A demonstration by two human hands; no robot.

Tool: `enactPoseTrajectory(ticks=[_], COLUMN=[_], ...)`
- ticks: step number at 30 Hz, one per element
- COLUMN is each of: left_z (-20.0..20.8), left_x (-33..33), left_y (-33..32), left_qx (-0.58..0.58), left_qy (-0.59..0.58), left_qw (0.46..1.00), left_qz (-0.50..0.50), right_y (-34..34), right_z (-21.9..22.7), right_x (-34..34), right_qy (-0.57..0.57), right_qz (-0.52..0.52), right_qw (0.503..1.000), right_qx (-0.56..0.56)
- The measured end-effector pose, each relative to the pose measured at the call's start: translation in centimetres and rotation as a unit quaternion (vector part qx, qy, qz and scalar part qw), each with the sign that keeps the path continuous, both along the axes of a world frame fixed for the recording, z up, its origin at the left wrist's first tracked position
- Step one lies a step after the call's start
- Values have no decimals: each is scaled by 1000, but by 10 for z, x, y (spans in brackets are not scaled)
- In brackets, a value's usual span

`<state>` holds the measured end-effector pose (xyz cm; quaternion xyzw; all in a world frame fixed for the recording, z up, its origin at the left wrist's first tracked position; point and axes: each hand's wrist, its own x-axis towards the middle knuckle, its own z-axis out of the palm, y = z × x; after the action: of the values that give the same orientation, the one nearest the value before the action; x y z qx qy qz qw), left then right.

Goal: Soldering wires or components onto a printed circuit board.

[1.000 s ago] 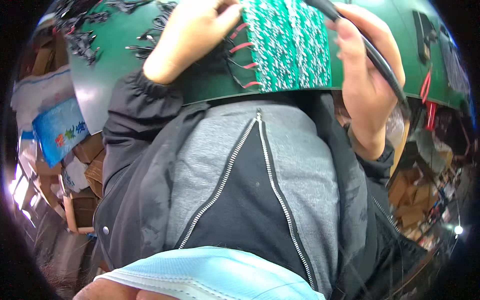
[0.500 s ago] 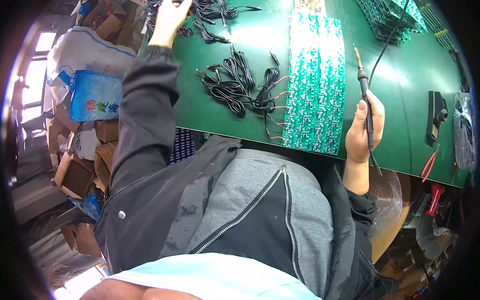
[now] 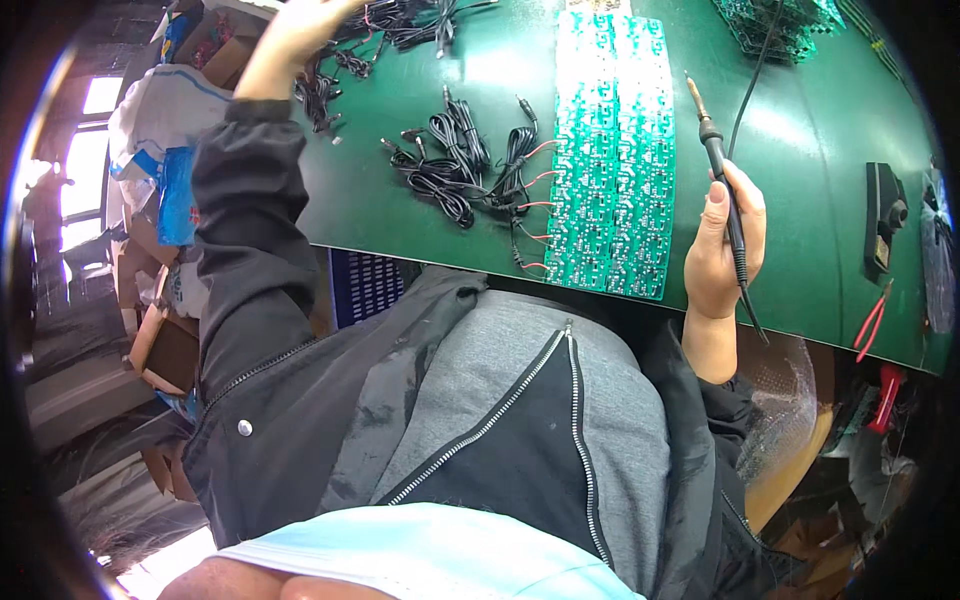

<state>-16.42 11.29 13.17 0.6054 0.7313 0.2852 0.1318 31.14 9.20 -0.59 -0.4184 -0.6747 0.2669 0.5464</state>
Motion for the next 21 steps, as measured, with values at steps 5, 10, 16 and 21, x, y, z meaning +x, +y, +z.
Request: enactPoseTrajectory(ticks=[5, 10, 16, 21], left_z=[-106, -81, -65, -109], left_x=[-14, -3, 55, 71], left_y=[10, 7, 15, 88], left_qx=[-73, 30, 185, 146], left_qy=[6, 167, 368, 434], left_qw=[996, 985, 907, 878], left_qz=[-46, 24, -91, -137], right_y=[2, 8, 5, 1], right_z=[4, -3, -2, 0], right_x=[-7, 1, 0, -2], right_qy=[7, -29, -14, -18], right_qz=[-11, -28, -27, -29], right_qw=[1000, 996, 999, 999], right_qx=[25, 80, 38, 29])
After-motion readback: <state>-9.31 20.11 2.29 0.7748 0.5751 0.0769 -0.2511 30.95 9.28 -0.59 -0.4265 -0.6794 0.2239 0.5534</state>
